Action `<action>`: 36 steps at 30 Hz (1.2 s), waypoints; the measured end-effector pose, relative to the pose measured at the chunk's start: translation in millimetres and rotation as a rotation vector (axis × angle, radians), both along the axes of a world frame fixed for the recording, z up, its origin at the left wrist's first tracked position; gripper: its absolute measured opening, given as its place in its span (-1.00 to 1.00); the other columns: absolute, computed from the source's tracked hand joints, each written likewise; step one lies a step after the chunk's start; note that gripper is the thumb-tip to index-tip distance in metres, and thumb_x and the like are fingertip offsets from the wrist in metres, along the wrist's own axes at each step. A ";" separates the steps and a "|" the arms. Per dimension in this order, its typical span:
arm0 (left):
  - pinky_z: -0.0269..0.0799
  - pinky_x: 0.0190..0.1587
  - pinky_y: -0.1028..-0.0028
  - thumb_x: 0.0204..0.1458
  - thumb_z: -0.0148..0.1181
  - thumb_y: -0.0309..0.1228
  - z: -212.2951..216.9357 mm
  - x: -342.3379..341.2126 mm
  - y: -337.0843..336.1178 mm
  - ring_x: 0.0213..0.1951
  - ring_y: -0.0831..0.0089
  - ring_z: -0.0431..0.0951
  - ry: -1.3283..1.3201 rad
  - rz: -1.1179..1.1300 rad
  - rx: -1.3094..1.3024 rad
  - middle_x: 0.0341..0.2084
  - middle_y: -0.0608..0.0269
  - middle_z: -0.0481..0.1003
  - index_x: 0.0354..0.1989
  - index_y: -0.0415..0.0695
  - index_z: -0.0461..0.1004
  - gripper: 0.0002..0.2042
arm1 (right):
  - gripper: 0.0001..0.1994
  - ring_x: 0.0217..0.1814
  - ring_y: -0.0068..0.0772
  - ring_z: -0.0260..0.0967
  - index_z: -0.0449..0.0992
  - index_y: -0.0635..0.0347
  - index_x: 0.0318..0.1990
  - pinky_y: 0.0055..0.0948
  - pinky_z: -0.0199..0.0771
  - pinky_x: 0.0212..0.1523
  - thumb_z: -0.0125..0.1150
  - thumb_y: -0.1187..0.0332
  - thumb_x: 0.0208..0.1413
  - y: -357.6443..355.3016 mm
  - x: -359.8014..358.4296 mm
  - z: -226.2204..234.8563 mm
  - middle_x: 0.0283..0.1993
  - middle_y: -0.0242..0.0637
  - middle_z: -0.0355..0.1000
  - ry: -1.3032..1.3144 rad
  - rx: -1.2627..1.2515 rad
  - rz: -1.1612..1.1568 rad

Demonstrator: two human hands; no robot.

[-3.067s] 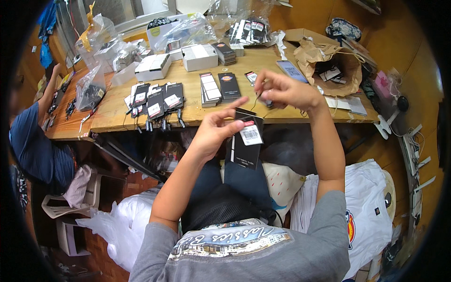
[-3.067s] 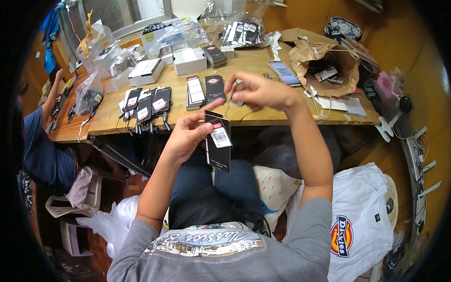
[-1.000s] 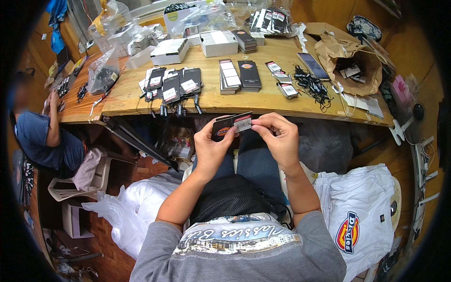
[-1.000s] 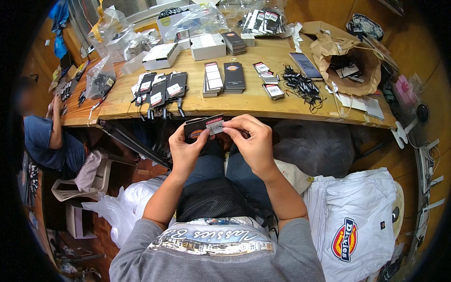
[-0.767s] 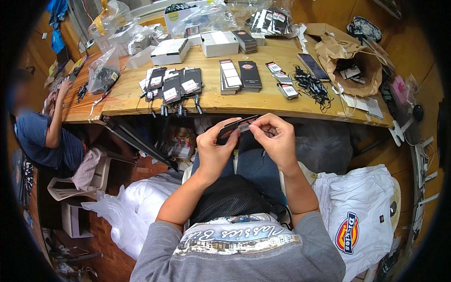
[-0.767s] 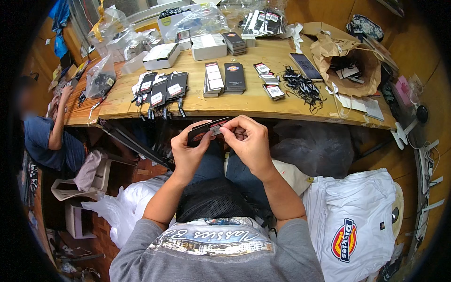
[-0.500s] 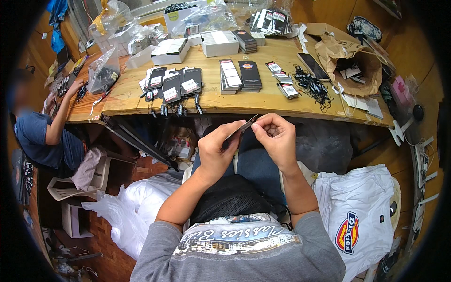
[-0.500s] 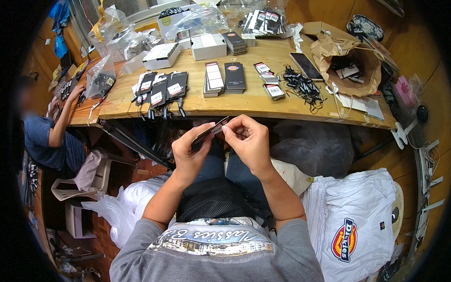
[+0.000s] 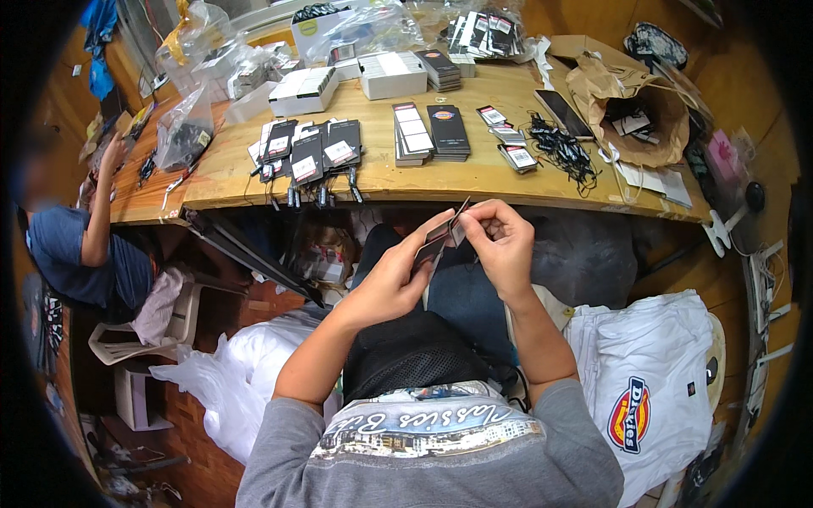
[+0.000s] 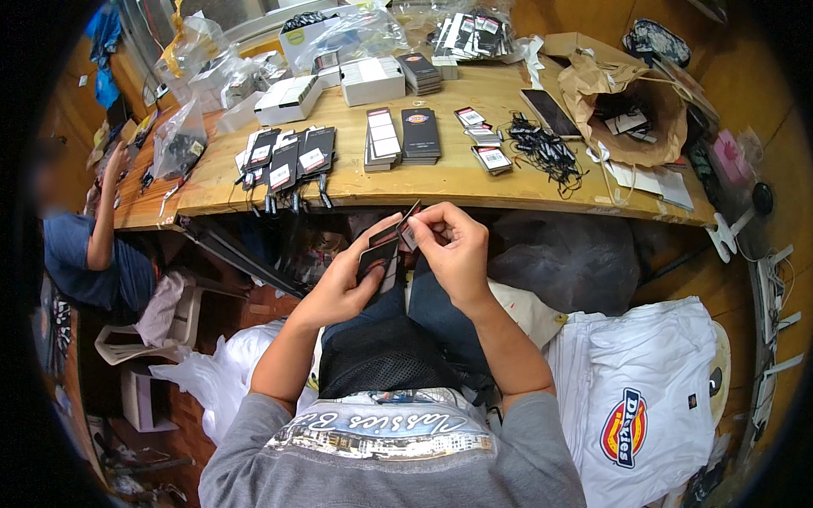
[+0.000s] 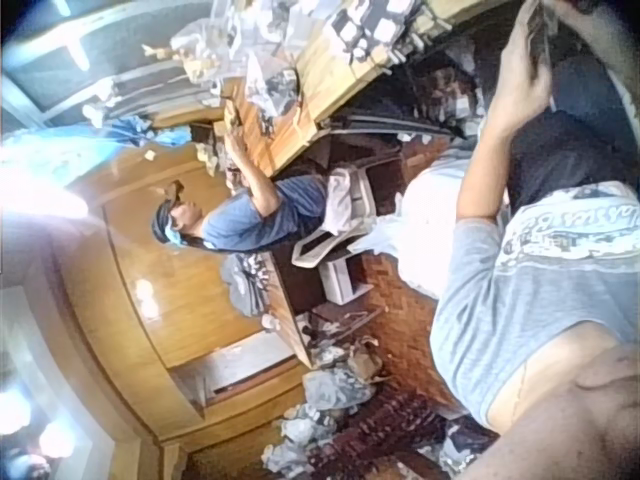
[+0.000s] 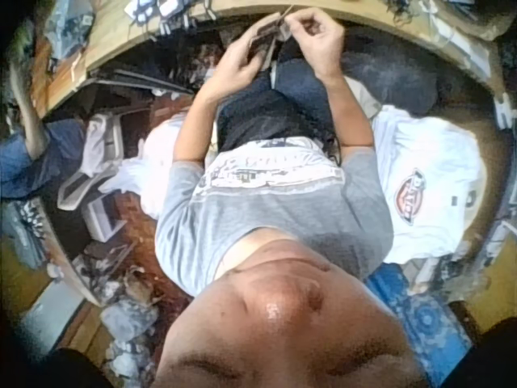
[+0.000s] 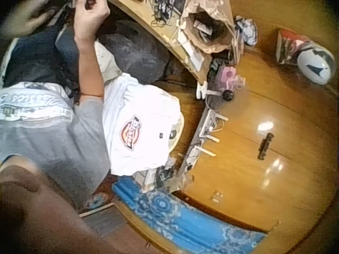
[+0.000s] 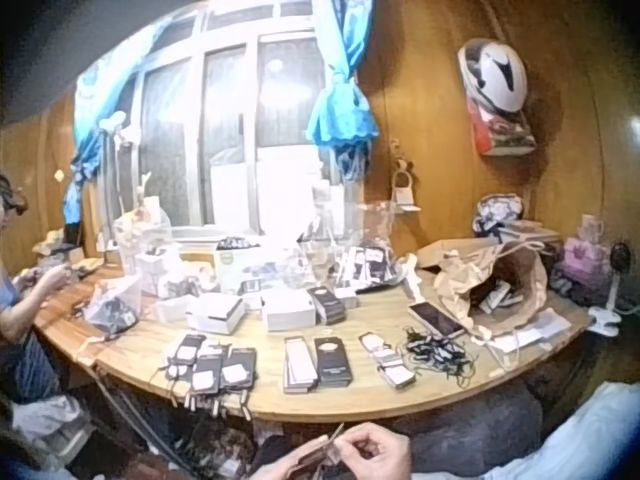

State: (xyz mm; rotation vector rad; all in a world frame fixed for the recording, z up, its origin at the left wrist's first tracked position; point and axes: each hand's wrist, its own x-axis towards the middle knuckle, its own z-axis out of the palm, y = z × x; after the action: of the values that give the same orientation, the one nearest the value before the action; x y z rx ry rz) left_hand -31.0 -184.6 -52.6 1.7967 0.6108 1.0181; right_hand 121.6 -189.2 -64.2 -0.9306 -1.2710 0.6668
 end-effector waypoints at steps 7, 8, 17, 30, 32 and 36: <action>0.36 -0.34 0.64 -0.22 0.13 -0.62 -20.1 -2.4 9.1 -0.36 0.58 0.47 -0.138 0.315 0.048 -0.43 0.17 0.48 -0.24 -0.28 0.36 -0.71 | -0.96 -0.53 -0.74 0.23 0.35 0.38 -0.53 -0.79 0.25 -0.57 0.08 0.63 -0.16 -17.9 -6.1 12.6 -0.50 -0.35 0.31 -0.129 0.016 0.052; 0.36 -0.35 0.64 -0.23 0.14 -0.61 -18.1 -1.5 8.1 -0.36 0.57 0.47 -0.130 0.316 0.075 -0.44 0.17 0.48 -0.24 -0.28 0.36 -0.71 | -0.96 -0.56 -0.78 0.16 0.36 0.35 -0.54 -0.81 0.15 -0.59 0.09 0.63 -0.17 -17.8 -8.0 12.3 -0.50 -0.39 0.31 -0.131 0.036 0.029; 0.38 -0.43 0.61 -0.26 0.14 -0.62 -6.9 3.4 -1.9 -0.43 0.48 0.51 0.015 0.345 0.314 -0.46 0.12 0.47 -0.18 -0.22 0.33 -0.64 | -0.95 -0.61 -0.82 0.09 0.37 0.33 -0.57 -0.81 0.05 -0.64 0.09 0.64 -0.20 -21.1 -10.8 19.8 -0.54 -0.43 0.31 -0.204 0.062 -0.009; 0.29 -0.21 0.48 -0.20 0.02 -0.62 0.0 -0.4 -2.5 -0.25 0.29 0.41 0.160 0.157 0.424 -0.23 0.01 0.36 -0.09 -0.24 0.27 -0.61 | -0.94 -0.64 -0.76 0.15 0.32 0.35 -0.56 -0.76 0.13 -0.66 0.07 0.62 -0.18 -12.2 -3.1 2.6 -0.60 -0.42 0.27 -0.040 0.021 0.034; 0.13 -0.03 0.46 -0.08 -0.13 -0.62 -0.7 -2.0 -1.1 -0.13 0.32 0.31 0.054 0.162 0.323 -0.17 0.01 0.30 -0.11 -0.28 0.28 -0.70 | -0.95 -0.61 -0.75 0.18 0.33 0.35 -0.54 -0.77 0.16 -0.64 0.08 0.63 -0.17 -13.4 -1.5 2.5 -0.56 -0.38 0.29 -0.097 0.055 0.020; 0.26 -0.36 0.74 -0.18 -0.04 -0.74 3.1 -1.3 -5.1 -0.39 0.59 0.38 -0.054 0.378 0.088 -0.41 0.22 0.40 -0.28 -0.31 0.41 -0.75 | -0.92 -0.59 -0.73 0.09 0.37 0.32 -0.54 -0.75 0.07 -0.61 0.11 0.66 -0.23 -20.8 -7.8 11.1 -0.52 -0.36 0.31 -0.203 0.091 0.009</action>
State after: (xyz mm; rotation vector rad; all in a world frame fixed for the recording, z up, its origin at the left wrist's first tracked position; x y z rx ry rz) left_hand -32.3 -189.7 -49.5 1.7598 0.9063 1.3608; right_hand 113.8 -209.9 -53.1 -0.9349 -1.4738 0.5263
